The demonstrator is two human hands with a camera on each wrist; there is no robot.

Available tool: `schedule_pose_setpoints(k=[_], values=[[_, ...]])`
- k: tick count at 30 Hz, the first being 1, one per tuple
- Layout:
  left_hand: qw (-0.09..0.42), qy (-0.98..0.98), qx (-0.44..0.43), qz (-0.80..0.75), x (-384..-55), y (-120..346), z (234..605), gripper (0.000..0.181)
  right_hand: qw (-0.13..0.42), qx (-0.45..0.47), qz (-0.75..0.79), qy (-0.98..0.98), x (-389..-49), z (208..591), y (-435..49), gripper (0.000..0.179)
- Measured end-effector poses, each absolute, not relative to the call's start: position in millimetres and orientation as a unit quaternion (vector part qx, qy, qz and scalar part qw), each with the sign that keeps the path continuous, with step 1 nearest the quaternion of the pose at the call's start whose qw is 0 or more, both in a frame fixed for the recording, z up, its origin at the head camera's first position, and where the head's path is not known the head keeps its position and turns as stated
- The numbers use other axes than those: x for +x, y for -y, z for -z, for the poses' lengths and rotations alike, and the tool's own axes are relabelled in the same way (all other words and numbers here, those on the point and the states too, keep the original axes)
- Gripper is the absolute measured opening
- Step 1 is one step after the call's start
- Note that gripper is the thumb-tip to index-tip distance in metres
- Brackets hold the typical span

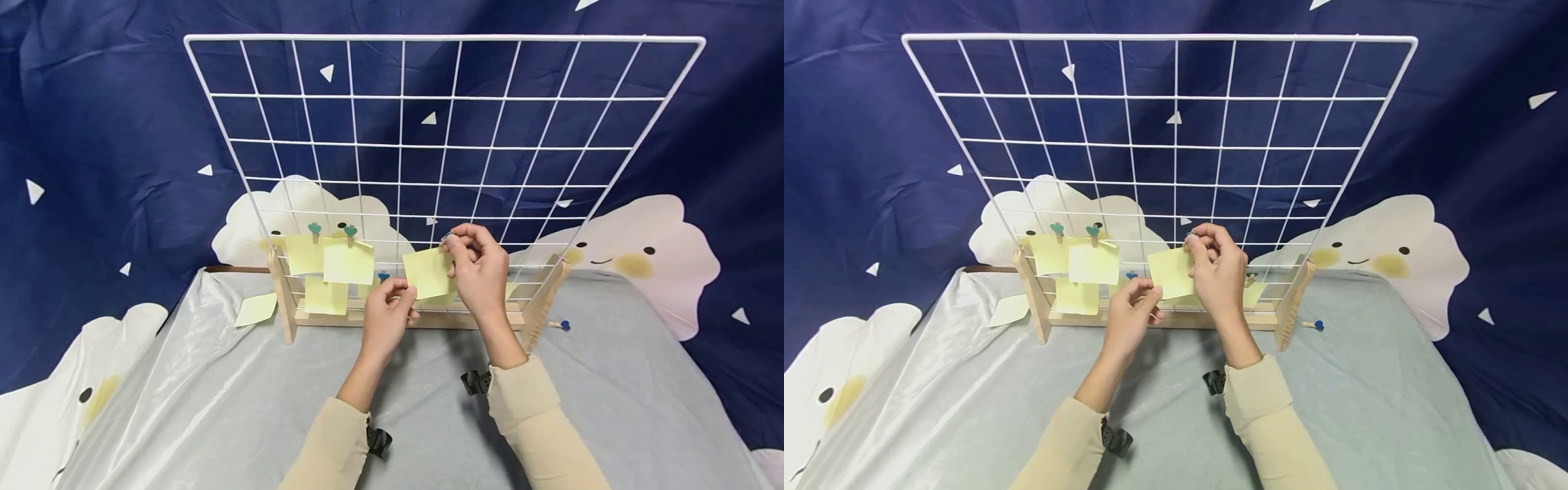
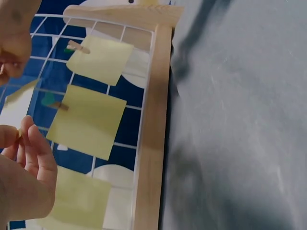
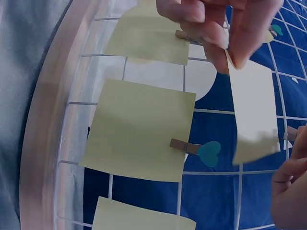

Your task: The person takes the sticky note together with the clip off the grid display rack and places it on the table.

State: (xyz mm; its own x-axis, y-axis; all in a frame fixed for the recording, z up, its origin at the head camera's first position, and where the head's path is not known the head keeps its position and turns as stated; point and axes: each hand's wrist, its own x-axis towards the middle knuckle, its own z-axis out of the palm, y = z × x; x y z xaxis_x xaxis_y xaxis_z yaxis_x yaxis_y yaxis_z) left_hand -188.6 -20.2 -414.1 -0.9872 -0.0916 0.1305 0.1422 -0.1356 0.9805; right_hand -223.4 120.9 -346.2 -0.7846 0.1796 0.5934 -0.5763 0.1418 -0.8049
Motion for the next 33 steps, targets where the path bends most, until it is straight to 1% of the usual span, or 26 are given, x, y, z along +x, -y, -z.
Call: schedule_pose_setpoints(k=[7, 10, 17, 25, 33], values=[[0.079, 0.66, -0.024, 0.747, -181, 35, 413, 0.016, 0.28, 0.154, -0.646, 0.693, -222, 343, -127, 0.011], [0.078, 0.663, -0.022, 0.744, -177, 42, 410, 0.017, 0.277, 0.151, -0.646, 0.695, -221, 344, -130, 0.012], [0.096, 0.671, -0.013, 0.735, -171, 60, 406, 0.017, 0.259, 0.135, -0.648, 0.704, -218, 347, -139, 0.012], [0.115, 0.683, 0.001, 0.722, -168, 82, 405, 0.018, 0.267, 0.128, -0.648, 0.702, -215, 351, -150, 0.011], [0.131, 0.683, 0.015, 0.719, -165, 95, 402, 0.019, 0.268, 0.119, -0.652, 0.699, -212, 355, -157, 0.014]])
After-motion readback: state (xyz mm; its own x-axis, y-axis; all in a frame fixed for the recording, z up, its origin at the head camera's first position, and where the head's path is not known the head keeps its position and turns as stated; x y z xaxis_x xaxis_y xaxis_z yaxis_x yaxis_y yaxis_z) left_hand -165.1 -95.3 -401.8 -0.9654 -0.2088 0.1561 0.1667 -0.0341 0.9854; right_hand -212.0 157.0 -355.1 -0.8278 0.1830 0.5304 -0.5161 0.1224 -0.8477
